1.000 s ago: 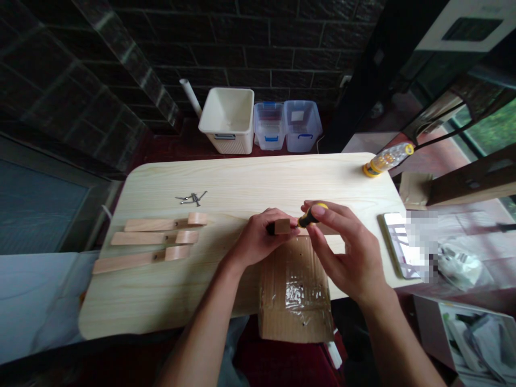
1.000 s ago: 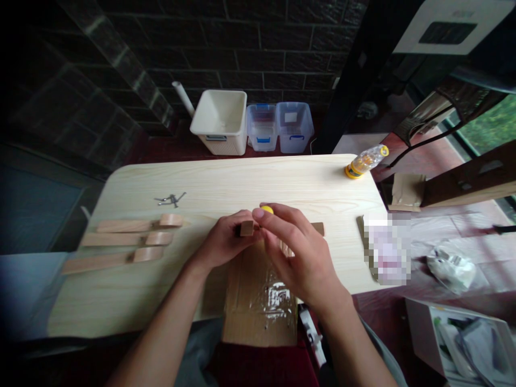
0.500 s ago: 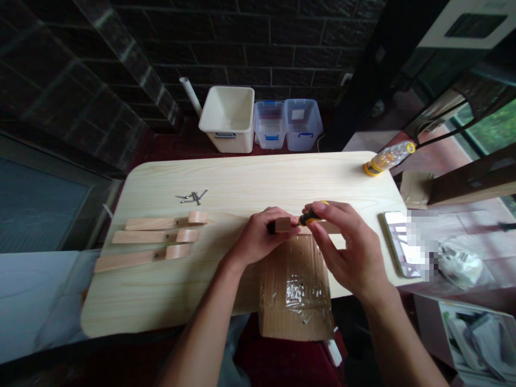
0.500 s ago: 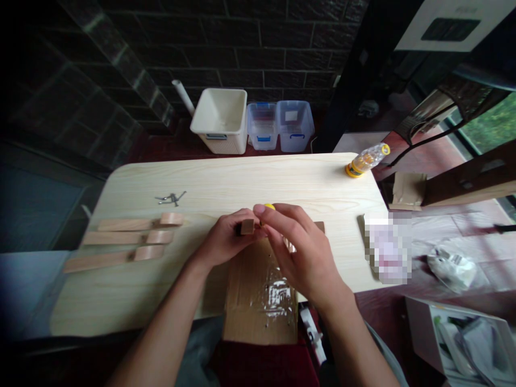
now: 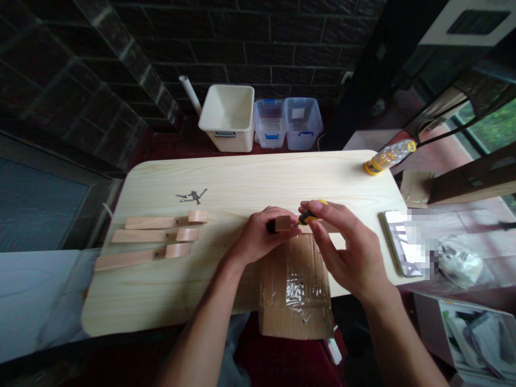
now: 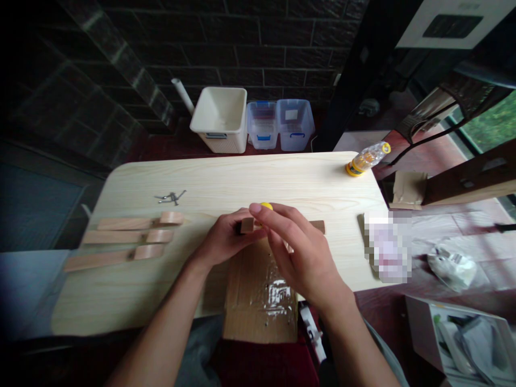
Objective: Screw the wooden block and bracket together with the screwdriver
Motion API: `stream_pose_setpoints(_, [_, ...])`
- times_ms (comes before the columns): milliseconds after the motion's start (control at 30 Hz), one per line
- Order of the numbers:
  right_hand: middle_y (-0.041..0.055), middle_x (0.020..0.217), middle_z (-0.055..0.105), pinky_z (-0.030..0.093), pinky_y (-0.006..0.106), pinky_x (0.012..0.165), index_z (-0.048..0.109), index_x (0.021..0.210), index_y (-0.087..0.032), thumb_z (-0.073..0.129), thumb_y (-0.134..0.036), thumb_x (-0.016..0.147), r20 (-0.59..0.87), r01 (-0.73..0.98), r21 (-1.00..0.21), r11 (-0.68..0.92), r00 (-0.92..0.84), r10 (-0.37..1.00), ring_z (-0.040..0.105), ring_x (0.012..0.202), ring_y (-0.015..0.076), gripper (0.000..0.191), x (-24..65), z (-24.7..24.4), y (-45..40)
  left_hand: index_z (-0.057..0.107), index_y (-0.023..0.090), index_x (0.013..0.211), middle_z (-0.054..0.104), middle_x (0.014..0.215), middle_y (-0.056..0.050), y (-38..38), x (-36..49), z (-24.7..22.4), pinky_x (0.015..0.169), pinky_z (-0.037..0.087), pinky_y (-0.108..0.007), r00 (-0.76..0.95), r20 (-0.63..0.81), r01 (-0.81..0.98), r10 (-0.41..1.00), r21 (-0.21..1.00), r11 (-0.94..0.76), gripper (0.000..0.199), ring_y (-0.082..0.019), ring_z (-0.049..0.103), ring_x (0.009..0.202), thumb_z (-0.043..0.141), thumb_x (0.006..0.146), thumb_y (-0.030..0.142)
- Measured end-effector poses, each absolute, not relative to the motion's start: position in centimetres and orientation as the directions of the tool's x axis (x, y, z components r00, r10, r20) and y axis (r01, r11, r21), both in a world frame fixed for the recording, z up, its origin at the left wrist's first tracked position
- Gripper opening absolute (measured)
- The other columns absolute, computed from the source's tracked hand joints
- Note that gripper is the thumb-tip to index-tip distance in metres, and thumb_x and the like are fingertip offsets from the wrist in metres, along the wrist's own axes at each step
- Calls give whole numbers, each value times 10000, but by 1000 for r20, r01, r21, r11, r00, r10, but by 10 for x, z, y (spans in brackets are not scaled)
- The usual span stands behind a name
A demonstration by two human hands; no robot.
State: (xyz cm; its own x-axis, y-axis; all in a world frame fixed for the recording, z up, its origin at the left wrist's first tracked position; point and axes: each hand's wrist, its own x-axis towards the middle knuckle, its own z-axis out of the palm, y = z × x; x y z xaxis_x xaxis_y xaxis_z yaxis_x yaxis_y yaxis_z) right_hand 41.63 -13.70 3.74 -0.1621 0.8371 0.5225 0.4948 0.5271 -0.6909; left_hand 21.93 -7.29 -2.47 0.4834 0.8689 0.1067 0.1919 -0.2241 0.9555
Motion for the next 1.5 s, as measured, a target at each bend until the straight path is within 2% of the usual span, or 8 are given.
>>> stream_pose_setpoints(133, [22, 1362, 750, 695, 378, 1014, 534, 1570, -387, 586, -40, 1027, 521, 508, -685, 523, -162, 838, 760, 1216, 210, 647, 417, 37, -137, 781, 220, 960, 810, 1029, -37, -73, 219, -22, 889, 573, -341, 481, 107, 190, 870, 956, -223, 132, -205, 727, 966, 841, 898, 320])
stream_pose_setpoints(433, [33, 1295, 768, 716, 357, 917, 543, 1561, -395, 633, -94, 1034, 547, 573, -640, 511, -127, 827, 774, 1160, 211, 613, 418, 34, -136, 749, 221, 880, 805, 997, -39, -74, 220, -20, 875, 567, -344, 486, 111, 199, 867, 952, -234, 144, -204, 717, 962, 789, 943, 344])
stream_pose_setpoints(600, [29, 1318, 770, 693, 355, 963, 582, 1510, -368, 676, -81, 1007, 532, 556, -672, 489, -98, 841, 776, 1165, 206, 586, 416, 33, -138, 750, 220, 881, 811, 1000, -45, -74, 221, -22, 873, 570, -346, 474, 131, 178, 871, 954, -241, 156, -209, 720, 957, 793, 936, 359])
stream_pose_setpoints(767, [36, 1437, 722, 664, 422, 1062, 550, 1517, -361, 620, -27, 1008, 528, 465, -724, 509, -100, 843, 734, 1298, 228, 613, 416, 36, -140, 769, 232, 912, 819, 1019, -39, -75, 221, -24, 894, 573, -350, 464, 121, 184, 878, 956, -229, 134, -207, 731, 957, 788, 941, 361])
stream_pose_setpoints(867, [39, 1435, 726, 678, 432, 1034, 559, 1504, -358, 580, -13, 1022, 520, 465, -731, 500, -95, 849, 750, 1271, 222, 593, 416, 36, -140, 776, 238, 918, 822, 1030, -41, -75, 221, -24, 906, 578, -363, 466, 106, 200, 878, 954, -221, 129, -215, 736, 968, 784, 942, 364])
stream_pose_setpoints(1133, [37, 1254, 797, 698, 431, 943, 604, 1433, -334, 666, -53, 997, 603, 502, -684, 529, -19, 797, 797, 1144, 226, 523, 415, 30, -137, 786, 242, 947, 828, 1049, -47, -75, 221, -24, 925, 575, -378, 472, 102, 181, 876, 961, -210, 134, -221, 740, 994, 802, 925, 373])
stream_pose_setpoints(1333, [69, 1373, 751, 687, 469, 1004, 576, 1454, -314, 621, -44, 1009, 572, 428, -733, 528, -31, 819, 773, 1234, 245, 523, 414, 29, -139, 783, 243, 931, 825, 1033, -42, -74, 221, -24, 926, 569, -378, 473, 94, 193, 876, 959, -207, 140, -221, 736, 979, 795, 926, 383])
stream_pose_setpoints(1500, [54, 1300, 775, 691, 474, 983, 588, 1417, -329, 630, -58, 1009, 587, 458, -708, 538, -43, 809, 785, 1192, 239, 492, 414, 29, -139, 775, 235, 898, 821, 1026, -46, -74, 220, -23, 917, 570, -374, 472, 92, 195, 877, 959, -205, 169, -222, 735, 972, 790, 927, 400])
